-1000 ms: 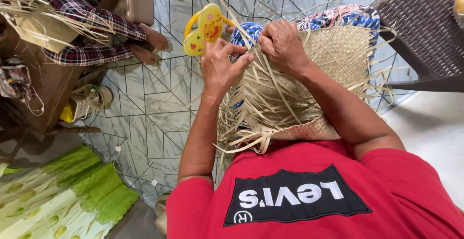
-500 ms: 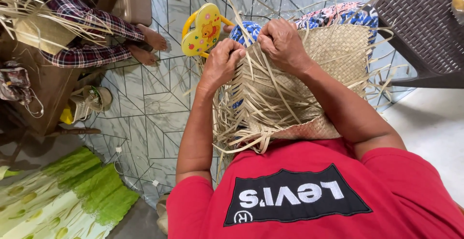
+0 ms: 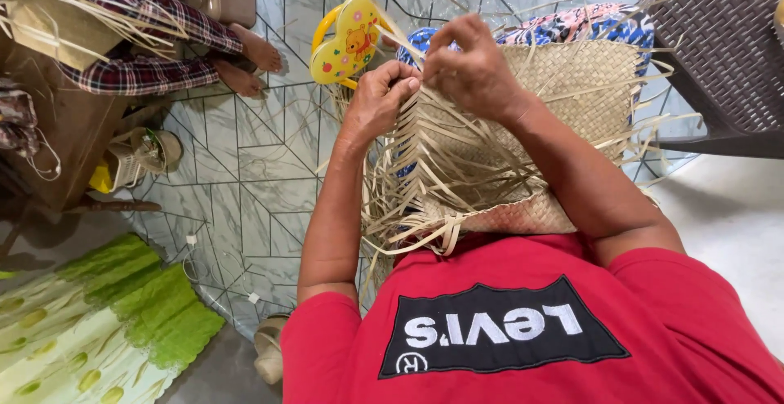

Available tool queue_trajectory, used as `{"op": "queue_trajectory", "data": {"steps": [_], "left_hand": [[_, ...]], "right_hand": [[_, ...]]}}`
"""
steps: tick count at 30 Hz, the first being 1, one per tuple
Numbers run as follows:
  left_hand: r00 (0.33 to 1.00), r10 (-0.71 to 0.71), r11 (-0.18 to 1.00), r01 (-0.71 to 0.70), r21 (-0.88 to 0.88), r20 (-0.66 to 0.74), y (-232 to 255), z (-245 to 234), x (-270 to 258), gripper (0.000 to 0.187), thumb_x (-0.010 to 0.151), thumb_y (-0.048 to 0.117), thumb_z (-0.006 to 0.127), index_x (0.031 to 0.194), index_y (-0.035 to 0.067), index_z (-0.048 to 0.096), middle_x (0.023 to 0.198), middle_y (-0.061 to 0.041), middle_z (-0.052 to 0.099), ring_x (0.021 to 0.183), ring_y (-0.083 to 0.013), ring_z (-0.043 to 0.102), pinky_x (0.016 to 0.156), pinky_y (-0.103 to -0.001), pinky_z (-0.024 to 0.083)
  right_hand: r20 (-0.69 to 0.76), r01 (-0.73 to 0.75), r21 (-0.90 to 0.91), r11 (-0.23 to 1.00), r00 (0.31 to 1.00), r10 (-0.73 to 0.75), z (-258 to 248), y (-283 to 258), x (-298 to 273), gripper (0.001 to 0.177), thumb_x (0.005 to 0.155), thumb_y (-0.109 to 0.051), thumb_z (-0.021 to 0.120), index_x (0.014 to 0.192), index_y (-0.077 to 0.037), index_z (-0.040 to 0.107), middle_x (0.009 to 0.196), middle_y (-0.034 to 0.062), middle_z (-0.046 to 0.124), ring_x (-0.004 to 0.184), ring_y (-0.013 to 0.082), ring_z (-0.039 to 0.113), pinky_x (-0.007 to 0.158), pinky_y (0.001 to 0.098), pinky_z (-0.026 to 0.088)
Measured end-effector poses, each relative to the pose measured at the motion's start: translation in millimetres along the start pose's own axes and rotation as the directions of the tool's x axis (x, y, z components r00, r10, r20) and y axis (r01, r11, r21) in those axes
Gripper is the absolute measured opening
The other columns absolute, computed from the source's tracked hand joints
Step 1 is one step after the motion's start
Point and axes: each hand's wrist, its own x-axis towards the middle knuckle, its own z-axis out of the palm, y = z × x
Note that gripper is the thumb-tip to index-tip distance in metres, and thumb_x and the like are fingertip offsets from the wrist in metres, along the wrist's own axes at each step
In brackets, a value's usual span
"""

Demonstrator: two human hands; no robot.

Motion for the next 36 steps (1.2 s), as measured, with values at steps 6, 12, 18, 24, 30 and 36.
{"op": "queue_trajectory", "data": {"steps": [6,12,18,24,30,36], "left_hand": [[1.000,-0.004,0.996,0.006,0.088,-0.028,4.5,-0.3,0.8,0.009,0.083,0.009,0.059,0.088,0.007,0.066,0.072,0.004,0.059,0.061,-0.0069,0.046,0.057,-0.022,0.041],[0.993,0.120,0.992,-0.120,-0.048,-0.012,-2.0,3.7,5.4,0.008,0.079,0.004,0.061,0.085,0.005,0.065,0.069,0.004,0.055,0.059,-0.0056,0.041,0.055,-0.019,0.036],[0.999,-0.019,0.996,0.016,-0.084,-0.039,9.5,6.8,9.8,0.023,0.081,0.026,0.064,0.071,0.005,0.062,0.061,0.005,0.049,0.056,-0.0065,0.039,0.052,-0.020,0.035],[0.986,0.083,0.989,-0.100,-0.109,-0.146,7.2,17.4,17.9,0.017,0.077,0.014,0.070,0.067,0.004,0.061,0.055,0.004,0.050,0.049,-0.0055,0.036,0.044,-0.020,0.033],[0.992,0.096,0.994,-0.099,-0.039,-0.082,4.6,19.7,19.0,0.013,0.081,0.014,0.061,0.084,0.004,0.067,0.067,0.002,0.052,0.056,-0.0087,0.043,0.051,-0.023,0.038],[0.967,0.197,0.980,-0.195,0.026,-0.164,5.8,27.6,15.6,0.013,0.081,0.015,0.057,0.083,0.003,0.061,0.066,0.000,0.051,0.055,-0.0106,0.042,0.051,-0.025,0.039]], "right_hand": [[0.184,-0.113,0.175,0.978,0.980,0.080,-22.1,13.1,-4.3,0.023,0.088,0.004,0.060,0.090,-0.017,0.068,0.102,0.0026,0.063,0.094,0.0187,0.046,0.083,0.0327,0.040],[0.219,-0.290,0.062,0.955,0.937,0.271,-24.4,28.2,-4.1,0.010,0.095,-0.012,0.062,0.091,-0.003,0.066,0.087,0.0064,0.056,0.081,0.0194,0.046,0.075,0.0307,0.038],[0.253,-0.374,0.194,0.907,0.912,0.322,-15.8,24.1,-6.5,0.011,0.093,-0.004,0.061,0.084,0.000,0.057,0.075,0.0059,0.049,0.066,0.0179,0.044,0.060,0.0288,0.038],[0.144,-0.396,0.205,0.895,0.917,0.372,-16.1,12.8,-4.9,0.010,0.091,-0.005,0.056,0.083,0.000,0.053,0.078,0.0079,0.050,0.069,0.0192,0.045,0.063,0.0304,0.039],[0.263,-0.436,0.407,0.803,0.898,0.354,-25.6,14.0,-3.4,0.006,0.092,-0.002,0.064,0.088,-0.001,0.059,0.082,0.0059,0.054,0.067,0.0135,0.048,0.058,0.0252,0.040],[0.261,-0.442,0.376,0.814,0.894,0.365,-25.3,14.2,-3.0,0.005,0.093,-0.004,0.061,0.089,0.000,0.061,0.078,0.0051,0.052,0.065,0.0145,0.045,0.058,0.0266,0.038]]}}
